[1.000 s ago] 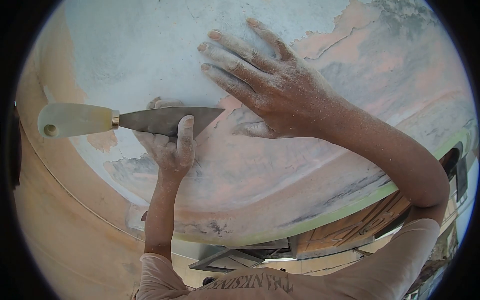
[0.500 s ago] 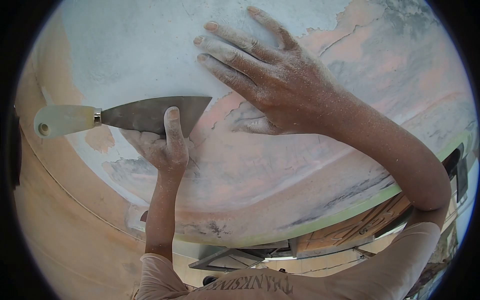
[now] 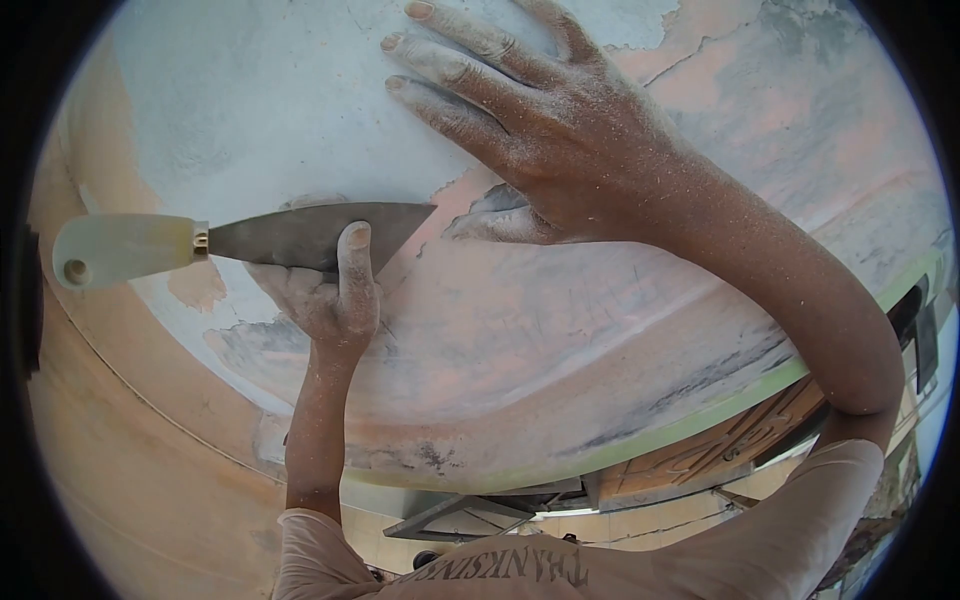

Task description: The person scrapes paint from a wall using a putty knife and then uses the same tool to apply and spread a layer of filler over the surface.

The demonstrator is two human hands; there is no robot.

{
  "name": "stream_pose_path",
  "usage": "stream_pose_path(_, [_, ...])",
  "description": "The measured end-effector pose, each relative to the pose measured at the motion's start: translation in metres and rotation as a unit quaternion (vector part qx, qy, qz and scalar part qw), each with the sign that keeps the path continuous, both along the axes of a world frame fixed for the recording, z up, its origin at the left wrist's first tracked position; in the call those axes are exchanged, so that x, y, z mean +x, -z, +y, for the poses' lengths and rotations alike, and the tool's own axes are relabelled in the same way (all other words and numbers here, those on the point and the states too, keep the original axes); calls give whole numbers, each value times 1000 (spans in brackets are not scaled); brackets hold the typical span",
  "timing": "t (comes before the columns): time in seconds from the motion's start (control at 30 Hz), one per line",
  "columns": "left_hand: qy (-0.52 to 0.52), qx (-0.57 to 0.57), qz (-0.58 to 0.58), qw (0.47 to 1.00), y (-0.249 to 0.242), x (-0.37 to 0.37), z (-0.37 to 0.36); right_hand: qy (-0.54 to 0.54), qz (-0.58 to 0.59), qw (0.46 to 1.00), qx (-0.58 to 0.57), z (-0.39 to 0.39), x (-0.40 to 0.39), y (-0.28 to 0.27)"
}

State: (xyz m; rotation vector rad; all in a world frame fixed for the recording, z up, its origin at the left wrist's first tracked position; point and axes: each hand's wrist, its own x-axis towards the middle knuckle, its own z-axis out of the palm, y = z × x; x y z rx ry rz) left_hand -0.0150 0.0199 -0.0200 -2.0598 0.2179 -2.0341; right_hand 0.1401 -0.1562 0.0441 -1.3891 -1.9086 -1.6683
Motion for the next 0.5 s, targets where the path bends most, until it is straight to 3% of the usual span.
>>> stream_pose_path(0.3, [0, 19, -26, 999, -3, 1, 0, -14, 6, 1000, -15, 2, 4, 0])
stream_pose_path(0.43, [-91, 74, -21, 993, -1, 1, 1, -23, 7, 1000, -15, 1, 6, 0])
stream_pose_path(0.5, [46, 0, -12, 999, -1, 6, 1, -27, 6, 1000, -9, 3, 5, 1])
